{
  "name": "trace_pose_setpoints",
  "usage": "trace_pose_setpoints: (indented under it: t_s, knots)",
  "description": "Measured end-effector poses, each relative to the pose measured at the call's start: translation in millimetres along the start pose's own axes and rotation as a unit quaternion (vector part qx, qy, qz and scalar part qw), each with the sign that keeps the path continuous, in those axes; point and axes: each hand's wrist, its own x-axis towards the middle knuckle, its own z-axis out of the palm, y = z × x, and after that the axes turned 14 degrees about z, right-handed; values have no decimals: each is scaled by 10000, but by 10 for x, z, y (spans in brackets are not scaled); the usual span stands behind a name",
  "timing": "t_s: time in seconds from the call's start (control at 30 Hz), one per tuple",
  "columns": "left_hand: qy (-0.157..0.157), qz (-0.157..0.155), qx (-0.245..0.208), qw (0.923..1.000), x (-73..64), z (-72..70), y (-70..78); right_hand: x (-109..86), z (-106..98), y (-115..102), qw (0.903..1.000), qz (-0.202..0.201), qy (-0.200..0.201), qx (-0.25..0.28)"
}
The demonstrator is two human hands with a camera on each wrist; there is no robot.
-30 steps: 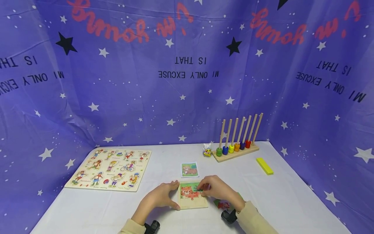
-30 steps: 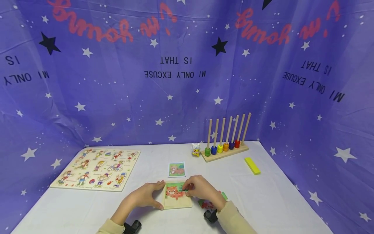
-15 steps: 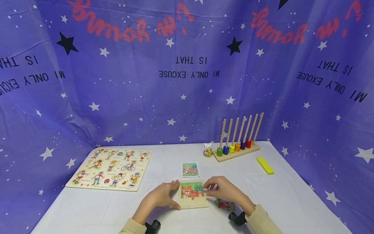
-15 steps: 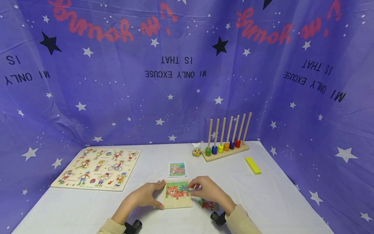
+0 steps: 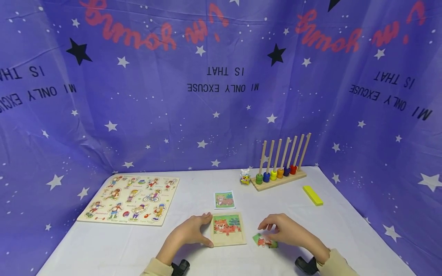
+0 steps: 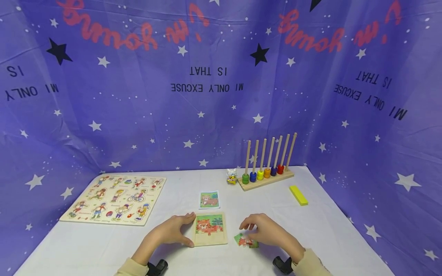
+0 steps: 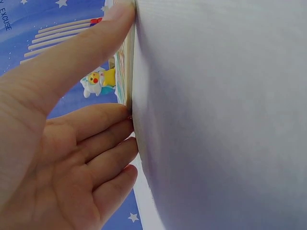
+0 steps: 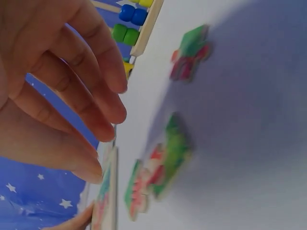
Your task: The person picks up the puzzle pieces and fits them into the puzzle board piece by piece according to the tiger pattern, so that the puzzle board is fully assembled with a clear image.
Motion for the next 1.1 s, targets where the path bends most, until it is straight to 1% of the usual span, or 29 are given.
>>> trace_pose_setpoints:
  t_s: [0.1, 0.23, 0.47, 0.63, 0.77, 0.9, 1.1]
  knots:
    - [-41, -11, -8, 10000, 3, -5, 9, -85, 3, 45, 9999, 9, -87, -90]
    - [-56, -41, -48, 10000, -1, -16, 22, -160, 30, 82, 9996, 23, -78, -256]
    - [-29, -29, -69, 10000, -2, -13, 24, -196, 90, 106, 9984, 315, -117, -447]
    - [-31, -69, -72, 9999, -6, -2, 11, -189, 119, 123, 9988, 371, -128, -284]
    - [-30, -57, -107, 9999, -7, 1, 9, -192, 135, 141, 9990, 390, -183, -89]
    - [-5, -20, -151, 9999, -7, -9, 14, -195, 147, 155, 9985, 499, -208, 57]
    - [10, -56, -136, 9999, -18, -7, 18, -195, 133, 150, 9981, 595, -157, 36]
